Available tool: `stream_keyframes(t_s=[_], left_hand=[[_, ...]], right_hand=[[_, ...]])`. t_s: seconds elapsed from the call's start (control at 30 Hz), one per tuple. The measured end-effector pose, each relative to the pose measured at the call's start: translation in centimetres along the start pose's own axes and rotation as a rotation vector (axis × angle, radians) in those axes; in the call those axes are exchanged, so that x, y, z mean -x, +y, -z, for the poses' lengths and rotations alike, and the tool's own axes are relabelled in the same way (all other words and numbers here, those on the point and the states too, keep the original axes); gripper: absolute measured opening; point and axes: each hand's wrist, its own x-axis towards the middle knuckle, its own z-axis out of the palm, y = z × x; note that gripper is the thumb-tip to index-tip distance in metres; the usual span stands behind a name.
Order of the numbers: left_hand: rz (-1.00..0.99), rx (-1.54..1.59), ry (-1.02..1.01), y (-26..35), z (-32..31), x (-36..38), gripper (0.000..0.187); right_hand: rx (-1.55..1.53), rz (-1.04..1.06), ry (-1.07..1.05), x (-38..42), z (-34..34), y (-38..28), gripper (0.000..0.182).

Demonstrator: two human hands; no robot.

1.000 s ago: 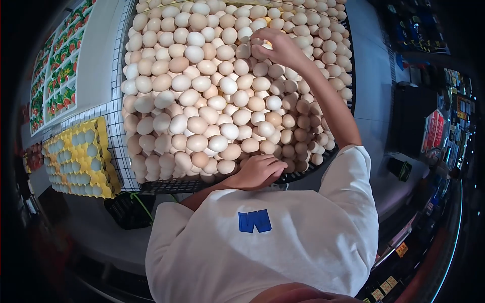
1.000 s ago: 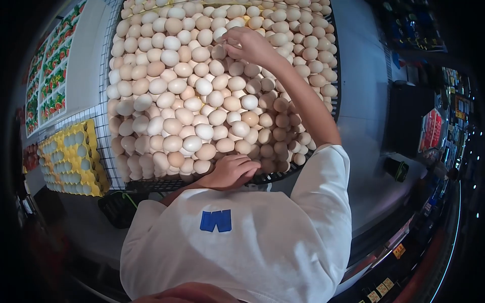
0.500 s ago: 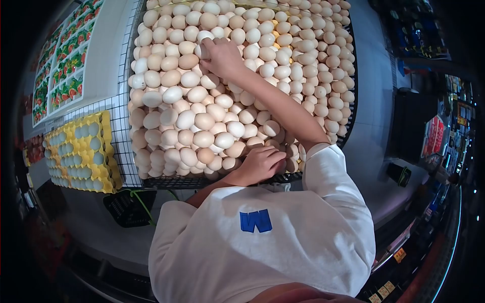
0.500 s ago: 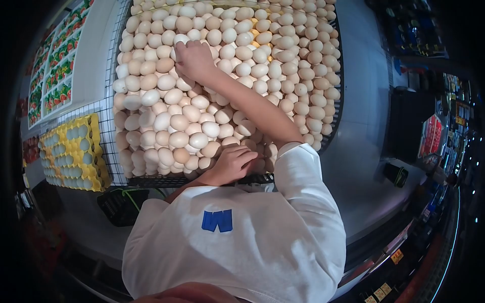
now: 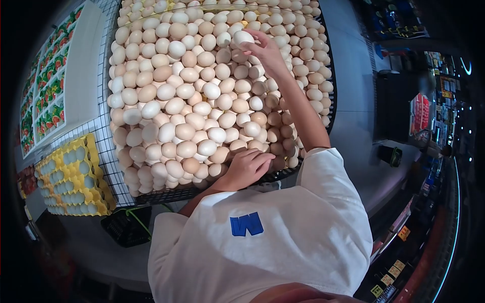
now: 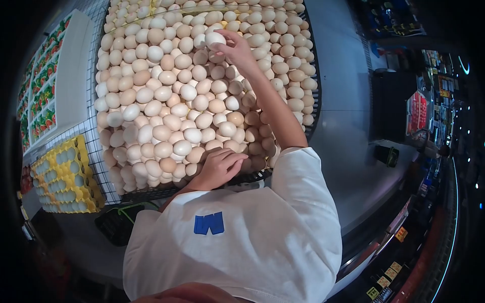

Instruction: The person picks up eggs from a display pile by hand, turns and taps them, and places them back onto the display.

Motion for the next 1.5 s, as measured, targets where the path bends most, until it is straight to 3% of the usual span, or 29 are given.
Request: stream_keyframes(t_s=[0.1, 0.17, 0.2, 0.3, 0.4, 0.73, 0.8, 1.23, 1.5], left_hand=[[-0.011, 0.020, -0.011, 0.1, -0.1, 0.1, 0.013], [-0.009, 0.014, -0.025, 0.1, 0.0, 0.2, 0.013], [-0.007, 0.007, -0.040, 0.1, 0.0, 0.2, 0.013], [-0.013, 0.017, 0.005, -0.1, -0.2, 0.2, 0.013], [0.018, 0.009, -0.019, 0.0, 0.0, 0.2, 0.013], [0.014, 0.006, -0.043, -0.2, -0.1, 0.2, 0.013], [0.011, 0.001, -0.035, -0.2, -0.2, 0.2, 0.013], [-0.003, 0.001, -0.026, -0.2, -0.2, 0.2, 0.013], [0.003, 0.012, -0.019, -0.2, -0.3, 0.3, 0.014]], right_hand=[[0.242, 0.067, 0.176, -1.1, 7.1, -0.7, 0.044], [0.559, 0.214, 0.213, -3.6, 12.9, 1.4, 0.046], [0.559, 0.216, 0.212, -3.6, 13.9, 0.5, 0.046], [1.177, 0.236, 0.292, -4.5, 16.0, -1.2, 0.049], [1.391, 0.282, 0.190, -5.6, 16.9, -1.1, 0.046], [1.624, 0.383, 0.061, -6.7, 16.9, -0.8, 0.043], [1.596, 0.534, 0.096, -6.7, 16.9, -0.5, 0.039], [1.702, 0.432, 0.072, -6.5, 17.1, -0.7, 0.048], [1.579, 0.557, 0.199, -6.6, 15.9, -0.9, 0.036]])
